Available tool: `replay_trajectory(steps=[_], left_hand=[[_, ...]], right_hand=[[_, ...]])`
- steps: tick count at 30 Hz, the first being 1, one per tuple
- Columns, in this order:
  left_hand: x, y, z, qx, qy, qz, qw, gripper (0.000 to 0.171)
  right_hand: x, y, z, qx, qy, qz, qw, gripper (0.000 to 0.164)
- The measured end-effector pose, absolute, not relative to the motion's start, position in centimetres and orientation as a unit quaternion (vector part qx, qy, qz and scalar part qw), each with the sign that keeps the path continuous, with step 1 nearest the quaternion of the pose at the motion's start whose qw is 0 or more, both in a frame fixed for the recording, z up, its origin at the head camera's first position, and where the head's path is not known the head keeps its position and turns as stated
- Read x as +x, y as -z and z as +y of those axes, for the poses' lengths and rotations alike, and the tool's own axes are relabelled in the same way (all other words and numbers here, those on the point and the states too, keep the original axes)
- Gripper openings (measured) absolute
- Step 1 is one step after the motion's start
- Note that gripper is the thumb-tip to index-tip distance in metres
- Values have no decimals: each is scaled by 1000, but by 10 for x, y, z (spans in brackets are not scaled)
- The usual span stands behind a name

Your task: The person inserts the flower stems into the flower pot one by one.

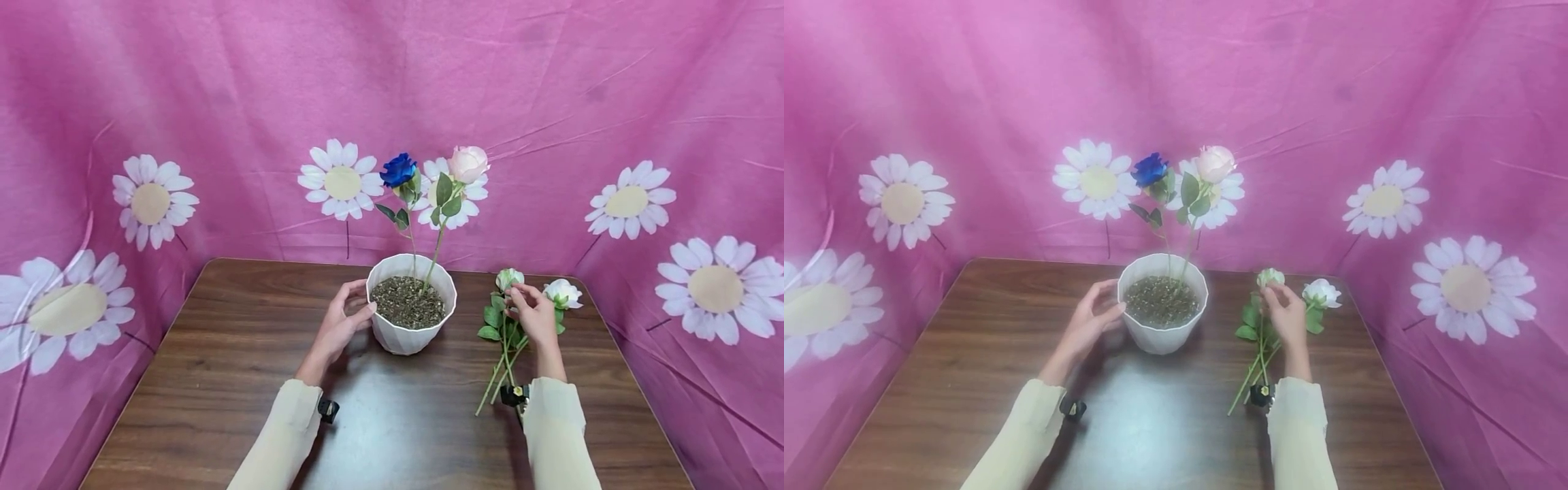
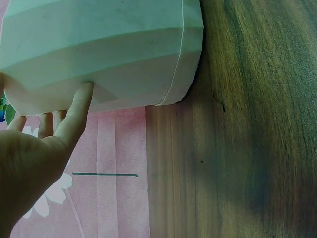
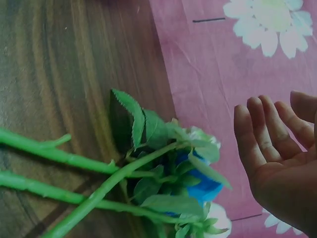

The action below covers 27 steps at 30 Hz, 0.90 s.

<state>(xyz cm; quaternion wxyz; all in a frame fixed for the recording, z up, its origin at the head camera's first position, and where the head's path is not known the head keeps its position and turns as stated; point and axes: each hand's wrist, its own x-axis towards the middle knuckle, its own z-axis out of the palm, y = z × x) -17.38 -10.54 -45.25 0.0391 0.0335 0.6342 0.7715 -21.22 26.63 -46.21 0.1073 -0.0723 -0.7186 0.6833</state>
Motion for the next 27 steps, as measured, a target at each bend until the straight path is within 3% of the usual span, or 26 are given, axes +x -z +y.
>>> replay_trajectory(steps=[8,18,27], left_hand=[[-172,453,-102,31,-776,628,48,54],[-173,453,-104,34,-775,629,43,53],[-175,453,-106,35,-776,628,40,53]], right_hand=[[-200,477,281,-114,-684,-718,55,16],[-199,494,294,-104,-640,-760,-37,40],[-196,498,299,-108,-578,-804,-92,44]])
